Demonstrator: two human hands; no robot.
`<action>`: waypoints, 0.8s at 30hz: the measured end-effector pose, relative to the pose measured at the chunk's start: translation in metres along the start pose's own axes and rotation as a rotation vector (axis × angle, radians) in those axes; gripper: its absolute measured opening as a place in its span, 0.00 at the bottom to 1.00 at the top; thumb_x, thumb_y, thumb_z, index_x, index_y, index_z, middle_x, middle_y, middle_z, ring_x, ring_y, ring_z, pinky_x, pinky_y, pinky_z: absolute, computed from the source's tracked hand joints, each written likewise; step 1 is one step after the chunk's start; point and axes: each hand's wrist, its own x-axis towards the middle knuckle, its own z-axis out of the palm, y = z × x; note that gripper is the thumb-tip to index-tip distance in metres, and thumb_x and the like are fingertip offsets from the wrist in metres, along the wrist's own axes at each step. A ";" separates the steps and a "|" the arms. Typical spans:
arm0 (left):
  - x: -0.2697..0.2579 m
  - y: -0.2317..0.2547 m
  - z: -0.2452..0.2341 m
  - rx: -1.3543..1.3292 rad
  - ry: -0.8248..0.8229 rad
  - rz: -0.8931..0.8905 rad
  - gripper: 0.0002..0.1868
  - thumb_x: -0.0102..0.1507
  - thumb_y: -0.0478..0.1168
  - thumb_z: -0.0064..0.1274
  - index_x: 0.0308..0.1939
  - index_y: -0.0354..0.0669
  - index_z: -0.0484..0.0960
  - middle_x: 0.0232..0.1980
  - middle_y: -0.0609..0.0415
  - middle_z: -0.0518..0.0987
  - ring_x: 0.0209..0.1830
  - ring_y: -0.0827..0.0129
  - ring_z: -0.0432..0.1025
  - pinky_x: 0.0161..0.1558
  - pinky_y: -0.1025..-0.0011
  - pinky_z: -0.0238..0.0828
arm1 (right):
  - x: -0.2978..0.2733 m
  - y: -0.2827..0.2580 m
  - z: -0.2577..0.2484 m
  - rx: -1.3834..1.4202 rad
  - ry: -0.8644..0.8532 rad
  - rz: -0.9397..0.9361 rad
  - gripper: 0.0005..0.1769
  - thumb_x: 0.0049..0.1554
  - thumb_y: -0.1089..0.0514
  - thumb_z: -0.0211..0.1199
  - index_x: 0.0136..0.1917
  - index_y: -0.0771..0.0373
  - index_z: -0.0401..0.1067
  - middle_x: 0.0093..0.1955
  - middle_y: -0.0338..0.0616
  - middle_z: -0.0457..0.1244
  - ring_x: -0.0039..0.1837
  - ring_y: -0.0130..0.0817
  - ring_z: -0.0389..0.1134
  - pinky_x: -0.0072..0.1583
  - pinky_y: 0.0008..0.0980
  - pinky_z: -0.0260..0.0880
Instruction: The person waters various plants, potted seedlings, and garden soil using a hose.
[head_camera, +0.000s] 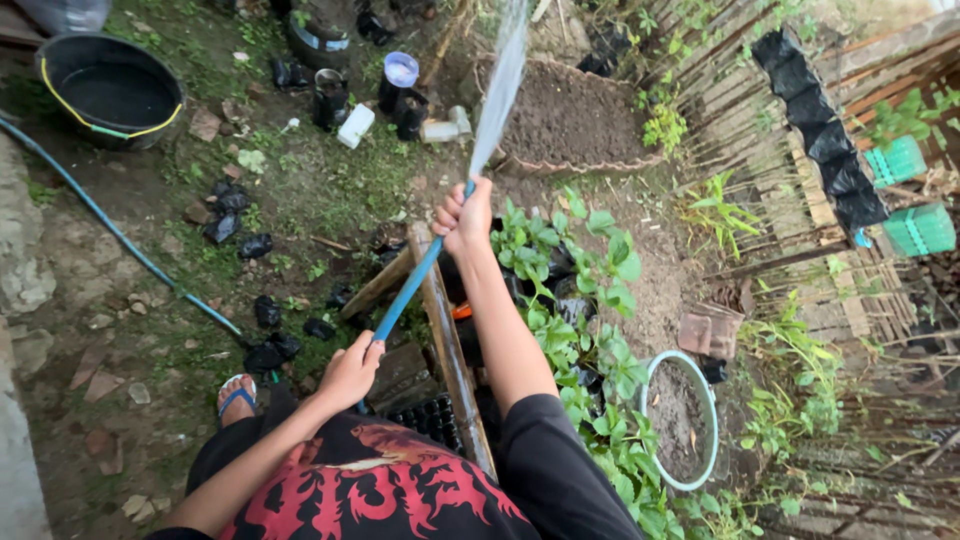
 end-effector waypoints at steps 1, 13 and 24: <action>-0.001 0.003 -0.002 0.015 -0.013 -0.018 0.14 0.70 0.51 0.41 0.45 0.48 0.75 0.26 0.47 0.79 0.27 0.50 0.77 0.34 0.54 0.70 | -0.003 -0.001 -0.005 0.004 0.004 -0.003 0.29 0.60 0.32 0.43 0.28 0.52 0.50 0.21 0.31 0.38 0.22 0.28 0.38 0.26 0.32 0.37; 0.000 0.004 0.010 0.097 -0.010 0.198 0.12 0.68 0.50 0.45 0.45 0.50 0.79 0.23 0.44 0.78 0.26 0.46 0.74 0.30 0.52 0.68 | -0.017 -0.011 -0.104 0.232 0.188 -0.087 0.30 0.61 0.32 0.42 0.27 0.51 0.50 0.21 0.31 0.39 0.23 0.27 0.38 0.28 0.32 0.37; -0.002 0.016 0.000 0.064 -0.135 0.092 0.13 0.69 0.50 0.44 0.44 0.48 0.78 0.21 0.44 0.76 0.21 0.50 0.74 0.26 0.55 0.65 | -0.008 -0.005 -0.116 0.228 0.202 0.009 0.27 0.61 0.34 0.44 0.28 0.51 0.52 0.22 0.30 0.41 0.23 0.27 0.39 0.28 0.32 0.38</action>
